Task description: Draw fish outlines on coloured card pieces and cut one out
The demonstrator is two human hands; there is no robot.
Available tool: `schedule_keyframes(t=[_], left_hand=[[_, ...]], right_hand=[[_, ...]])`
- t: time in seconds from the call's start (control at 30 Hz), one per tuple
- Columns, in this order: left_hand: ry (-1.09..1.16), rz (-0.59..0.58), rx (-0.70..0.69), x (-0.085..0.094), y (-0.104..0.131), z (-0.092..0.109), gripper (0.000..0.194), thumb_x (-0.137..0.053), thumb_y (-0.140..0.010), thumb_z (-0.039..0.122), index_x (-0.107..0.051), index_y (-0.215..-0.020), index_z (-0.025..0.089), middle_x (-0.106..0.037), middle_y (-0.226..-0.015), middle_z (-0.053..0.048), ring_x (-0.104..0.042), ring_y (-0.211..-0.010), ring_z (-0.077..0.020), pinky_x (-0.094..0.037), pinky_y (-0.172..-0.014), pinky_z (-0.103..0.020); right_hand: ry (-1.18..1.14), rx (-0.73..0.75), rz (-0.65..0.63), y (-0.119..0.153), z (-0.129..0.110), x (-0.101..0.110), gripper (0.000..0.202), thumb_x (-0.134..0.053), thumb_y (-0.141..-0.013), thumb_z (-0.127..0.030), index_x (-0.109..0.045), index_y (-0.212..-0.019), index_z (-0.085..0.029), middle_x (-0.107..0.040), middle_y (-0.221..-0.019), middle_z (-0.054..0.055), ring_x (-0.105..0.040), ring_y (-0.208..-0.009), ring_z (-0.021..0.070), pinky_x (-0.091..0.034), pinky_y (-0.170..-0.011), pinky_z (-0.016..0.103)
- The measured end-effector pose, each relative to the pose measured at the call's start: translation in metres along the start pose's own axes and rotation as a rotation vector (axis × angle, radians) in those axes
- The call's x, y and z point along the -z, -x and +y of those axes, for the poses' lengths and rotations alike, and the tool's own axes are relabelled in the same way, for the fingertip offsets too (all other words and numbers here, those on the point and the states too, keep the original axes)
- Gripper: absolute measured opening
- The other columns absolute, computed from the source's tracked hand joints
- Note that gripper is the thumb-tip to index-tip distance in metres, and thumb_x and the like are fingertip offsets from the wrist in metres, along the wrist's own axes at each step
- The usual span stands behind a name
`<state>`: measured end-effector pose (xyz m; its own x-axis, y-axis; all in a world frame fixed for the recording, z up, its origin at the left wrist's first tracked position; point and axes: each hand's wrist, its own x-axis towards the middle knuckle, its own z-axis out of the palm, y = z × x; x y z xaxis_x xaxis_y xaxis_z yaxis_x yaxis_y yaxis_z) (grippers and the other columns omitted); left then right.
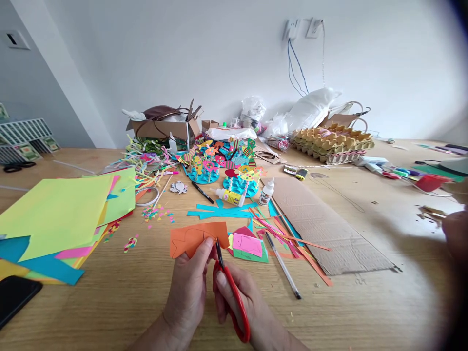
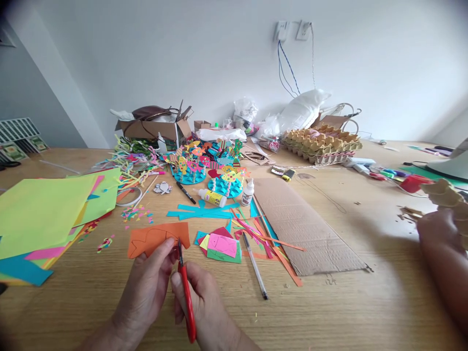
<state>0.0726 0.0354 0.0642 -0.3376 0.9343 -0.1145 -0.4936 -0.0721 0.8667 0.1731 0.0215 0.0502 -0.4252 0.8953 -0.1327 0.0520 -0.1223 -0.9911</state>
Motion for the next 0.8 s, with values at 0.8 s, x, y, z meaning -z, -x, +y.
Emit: schedule_keyframes(t=[0.8], left_hand=[[0.0,0.034,0.106,-0.0014,0.0032,-0.0014,0.025,-0.077,-0.056,0.034,-0.063,-0.066,0.016,-0.062,-0.063,0.002,-0.055,-0.061,-0.014,-0.046,-0.061,-0.024]], right_hand=[[0.016,-0.003,0.004,0.0006,-0.0058,0.0009,0.061,-0.041,-0.075,-0.079,-0.045,-0.067,-0.019,-0.045,-0.052,-0.004,-0.042,-0.048,0.01,-0.036,-0.047,0.022]])
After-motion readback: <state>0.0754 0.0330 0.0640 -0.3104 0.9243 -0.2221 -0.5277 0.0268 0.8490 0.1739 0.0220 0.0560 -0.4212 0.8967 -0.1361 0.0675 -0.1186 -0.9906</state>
